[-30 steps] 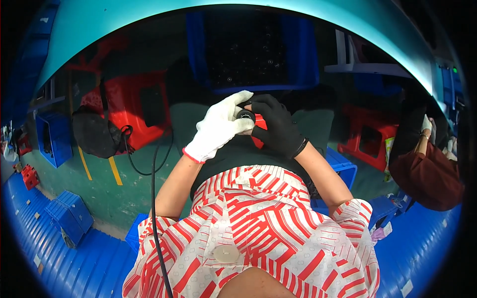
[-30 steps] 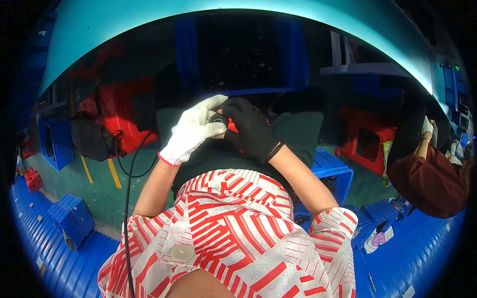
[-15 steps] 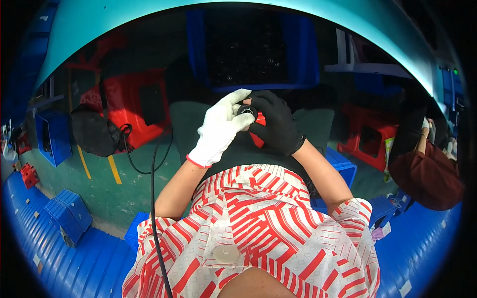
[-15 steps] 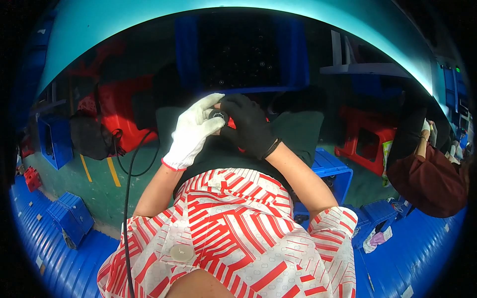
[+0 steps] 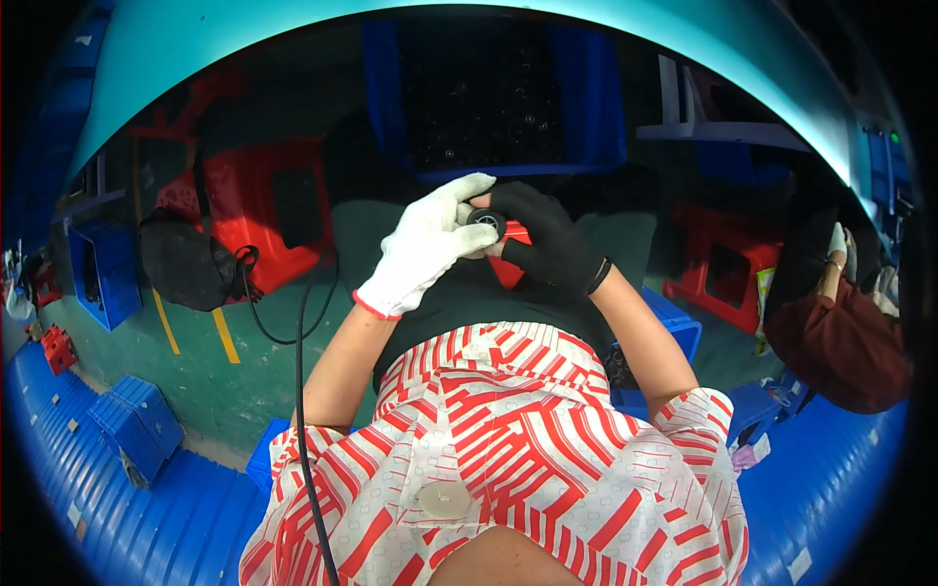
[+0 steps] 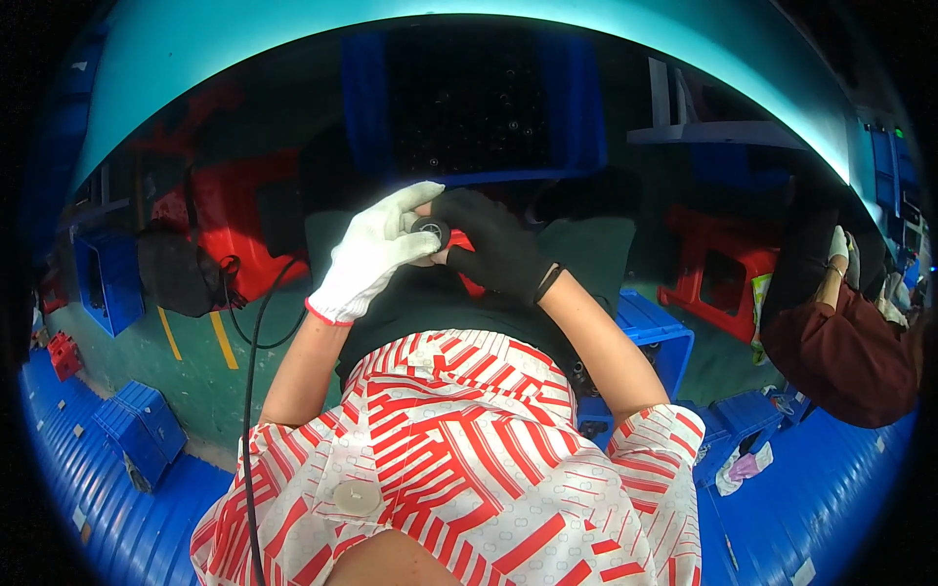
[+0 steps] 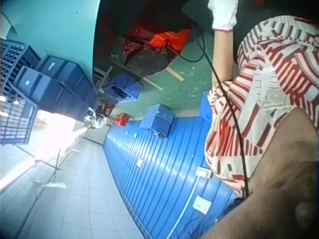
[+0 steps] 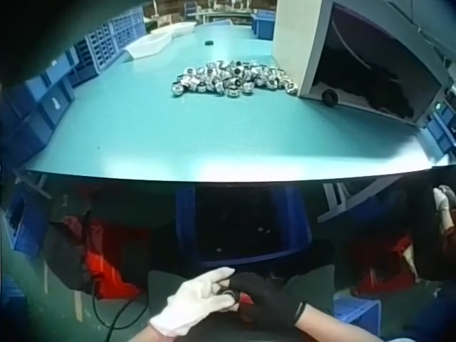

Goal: Assembling small black components and placing them into bins on a factory line.

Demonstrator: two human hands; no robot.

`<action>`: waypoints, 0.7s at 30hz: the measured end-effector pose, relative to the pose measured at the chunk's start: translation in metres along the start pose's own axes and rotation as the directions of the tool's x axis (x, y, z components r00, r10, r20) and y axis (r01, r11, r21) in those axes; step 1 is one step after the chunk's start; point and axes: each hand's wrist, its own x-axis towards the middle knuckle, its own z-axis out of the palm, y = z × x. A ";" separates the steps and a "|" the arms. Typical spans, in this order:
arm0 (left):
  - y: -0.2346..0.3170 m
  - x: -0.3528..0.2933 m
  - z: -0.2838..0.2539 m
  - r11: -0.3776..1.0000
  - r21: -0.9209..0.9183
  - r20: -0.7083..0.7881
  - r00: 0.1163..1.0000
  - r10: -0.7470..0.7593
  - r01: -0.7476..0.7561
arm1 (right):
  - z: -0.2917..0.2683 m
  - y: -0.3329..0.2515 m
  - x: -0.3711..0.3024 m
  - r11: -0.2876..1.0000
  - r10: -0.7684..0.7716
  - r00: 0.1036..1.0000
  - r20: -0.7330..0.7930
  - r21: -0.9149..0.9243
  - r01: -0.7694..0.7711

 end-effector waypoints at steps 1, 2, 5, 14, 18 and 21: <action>-0.004 0.001 0.000 0.996 -0.082 0.013 1.000 0.025 -0.024 | -0.001 0.001 0.000 0.997 0.029 1.000 -0.002 0.077 -0.029; -0.007 0.001 0.000 0.986 -0.163 0.025 0.998 0.050 -0.045 | -0.002 -0.001 0.000 0.997 0.030 1.000 -0.002 0.077 -0.030; -0.012 -0.002 0.002 0.952 -0.304 -0.007 1.000 0.025 -0.026 | -0.002 -0.006 -0.001 0.987 0.132 0.989 -0.059 0.096 -0.126; -0.007 -0.001 0.000 0.965 -0.260 -0.013 1.000 0.016 -0.018 | 0.001 -0.008 0.001 0.996 0.067 0.994 -0.085 0.070 -0.061; -0.008 -0.002 0.004 0.979 -0.205 -0.015 1.000 0.011 -0.014 | -0.001 -0.007 0.001 0.999 0.037 0.999 -0.007 -0.007 -0.037; -0.012 -0.002 0.007 0.974 -0.219 -0.087 0.995 0.038 -0.056 | 0.001 -0.008 0.000 0.997 0.029 0.999 -0.021 -0.071 -0.030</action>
